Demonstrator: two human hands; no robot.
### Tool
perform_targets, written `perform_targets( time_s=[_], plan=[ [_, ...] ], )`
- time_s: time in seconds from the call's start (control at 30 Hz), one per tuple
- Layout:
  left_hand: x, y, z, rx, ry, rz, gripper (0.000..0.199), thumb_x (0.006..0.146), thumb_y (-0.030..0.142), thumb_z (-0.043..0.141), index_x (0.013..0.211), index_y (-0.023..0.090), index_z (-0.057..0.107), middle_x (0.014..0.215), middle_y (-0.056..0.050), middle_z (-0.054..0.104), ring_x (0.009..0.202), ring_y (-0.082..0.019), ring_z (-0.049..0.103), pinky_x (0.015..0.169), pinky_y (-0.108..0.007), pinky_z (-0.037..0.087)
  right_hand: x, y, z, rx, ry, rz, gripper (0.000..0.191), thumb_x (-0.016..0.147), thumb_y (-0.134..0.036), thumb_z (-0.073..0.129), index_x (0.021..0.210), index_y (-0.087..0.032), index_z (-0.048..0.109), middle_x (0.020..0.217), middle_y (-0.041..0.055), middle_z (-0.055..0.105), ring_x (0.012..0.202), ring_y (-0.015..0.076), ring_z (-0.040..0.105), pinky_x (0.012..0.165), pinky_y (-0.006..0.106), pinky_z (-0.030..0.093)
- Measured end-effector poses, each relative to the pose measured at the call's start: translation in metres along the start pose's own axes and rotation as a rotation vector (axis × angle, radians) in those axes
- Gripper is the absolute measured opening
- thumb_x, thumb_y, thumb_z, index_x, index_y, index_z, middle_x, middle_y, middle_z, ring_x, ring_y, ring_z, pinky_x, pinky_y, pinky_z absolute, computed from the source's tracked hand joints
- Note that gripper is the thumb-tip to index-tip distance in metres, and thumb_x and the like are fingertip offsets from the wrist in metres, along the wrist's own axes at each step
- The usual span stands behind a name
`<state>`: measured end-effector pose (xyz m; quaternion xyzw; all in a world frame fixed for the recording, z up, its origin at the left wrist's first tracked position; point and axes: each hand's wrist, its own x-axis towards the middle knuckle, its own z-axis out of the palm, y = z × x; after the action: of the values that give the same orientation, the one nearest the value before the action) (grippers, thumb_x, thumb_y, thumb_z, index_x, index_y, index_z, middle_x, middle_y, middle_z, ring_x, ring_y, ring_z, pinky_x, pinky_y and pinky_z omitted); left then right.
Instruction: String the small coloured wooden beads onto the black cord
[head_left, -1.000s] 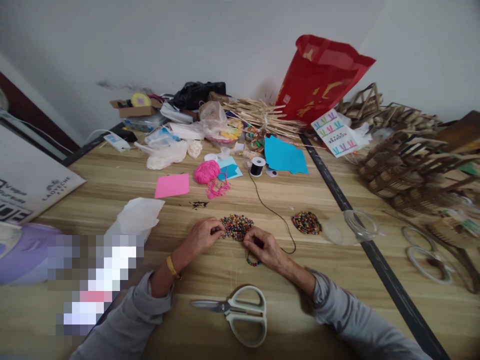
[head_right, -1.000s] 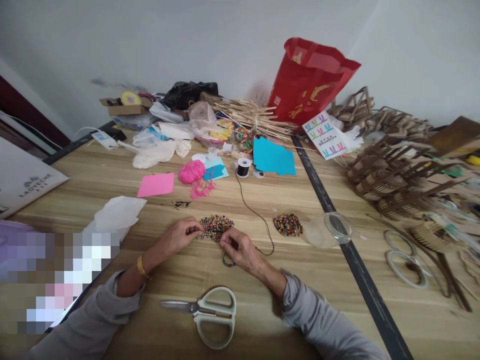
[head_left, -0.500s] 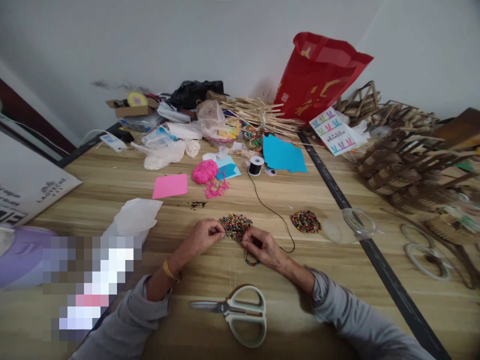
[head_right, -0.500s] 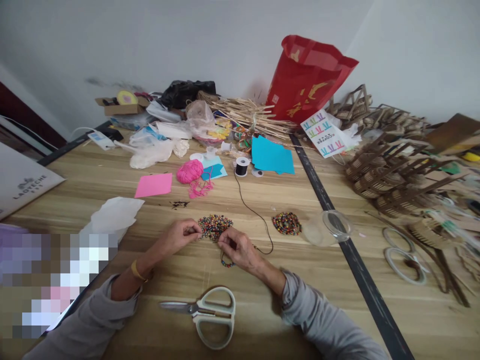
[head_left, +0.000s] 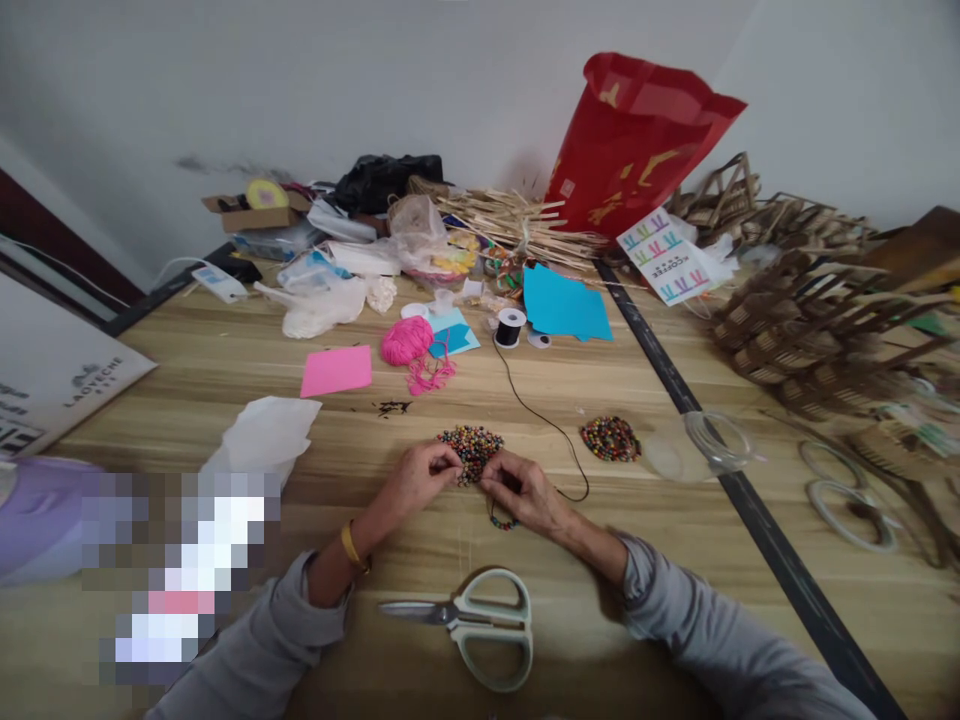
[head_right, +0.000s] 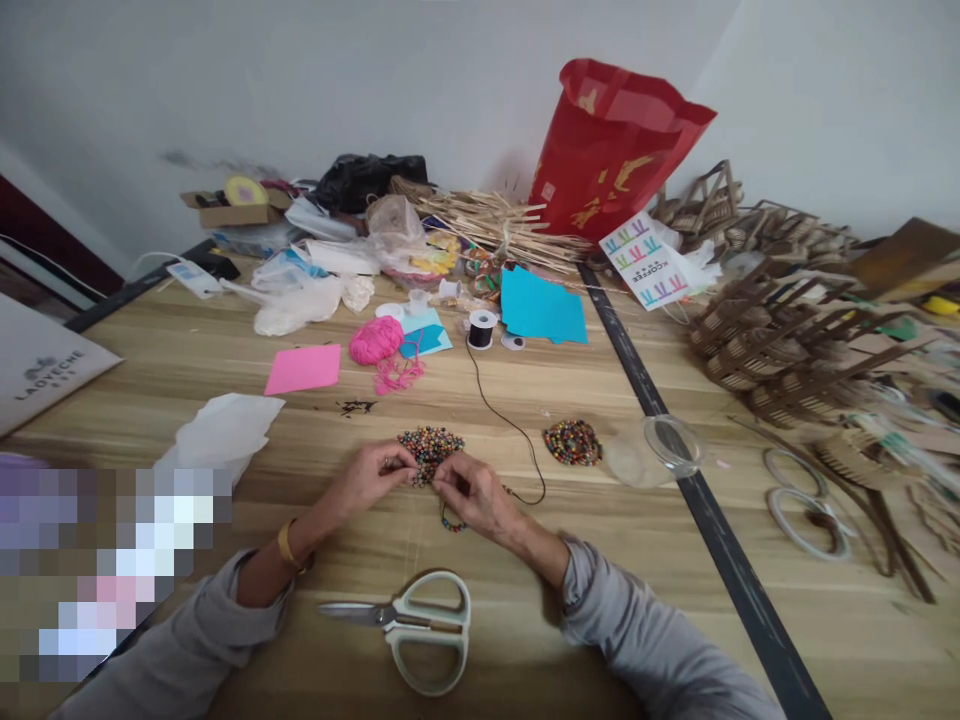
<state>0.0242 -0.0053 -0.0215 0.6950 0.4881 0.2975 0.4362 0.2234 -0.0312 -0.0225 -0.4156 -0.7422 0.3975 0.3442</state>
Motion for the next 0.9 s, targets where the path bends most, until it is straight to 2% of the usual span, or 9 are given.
perform_targets(
  time_s=[0.27,0.37,0.67,0.9],
  plan=[
    [-0.0018,-0.0028,0.0022,-0.039,0.012,0.013,0.010,0.073,0.022,0.060,0.072,0.013,0.065,0.064,-0.003,0.064,0.063,-0.014,0.059,0.059,-0.023,0.046,-0.0004,-0.0055,0.0023,0.018,0.024,0.020,0.017,0.086,-0.027,0.050,0.075,-0.015,0.055,0.064,-0.0005,0.048,0.057,0.0103,0.044,0.053,0.021,0.035],
    [-0.0037,-0.0018,0.0026,-0.116,0.008,-0.014,0.012,0.073,0.024,0.060,0.072,0.013,0.064,0.064,-0.002,0.063,0.060,-0.013,0.058,0.058,-0.023,0.046,-0.0013,-0.0054,0.0034,0.026,0.026,0.018,0.016,0.087,-0.026,0.049,0.076,-0.016,0.054,0.064,-0.0007,0.048,0.058,0.0102,0.044,0.054,0.022,0.036],
    [-0.0028,0.0014,-0.0001,-0.418,-0.083,-0.163,0.019,0.069,0.029,0.066,0.070,0.012,0.059,0.054,0.002,0.058,0.049,-0.008,0.053,0.050,-0.020,0.043,-0.0024,0.0018,0.0019,0.047,-0.021,0.015,0.013,0.086,-0.023,0.050,0.077,-0.015,0.053,0.064,-0.0015,0.047,0.057,0.0093,0.042,0.052,0.021,0.033],
    [-0.0049,-0.0002,0.0007,-0.511,-0.201,-0.199,0.027,0.065,0.033,0.073,0.076,0.011,0.060,0.061,0.001,0.063,0.051,-0.009,0.057,0.052,-0.021,0.047,-0.0030,0.0020,0.0011,0.109,-0.030,0.052,0.013,0.085,-0.024,0.053,0.076,-0.015,0.054,0.062,-0.0025,0.046,0.054,0.0078,0.039,0.050,0.019,0.031]
  ],
)
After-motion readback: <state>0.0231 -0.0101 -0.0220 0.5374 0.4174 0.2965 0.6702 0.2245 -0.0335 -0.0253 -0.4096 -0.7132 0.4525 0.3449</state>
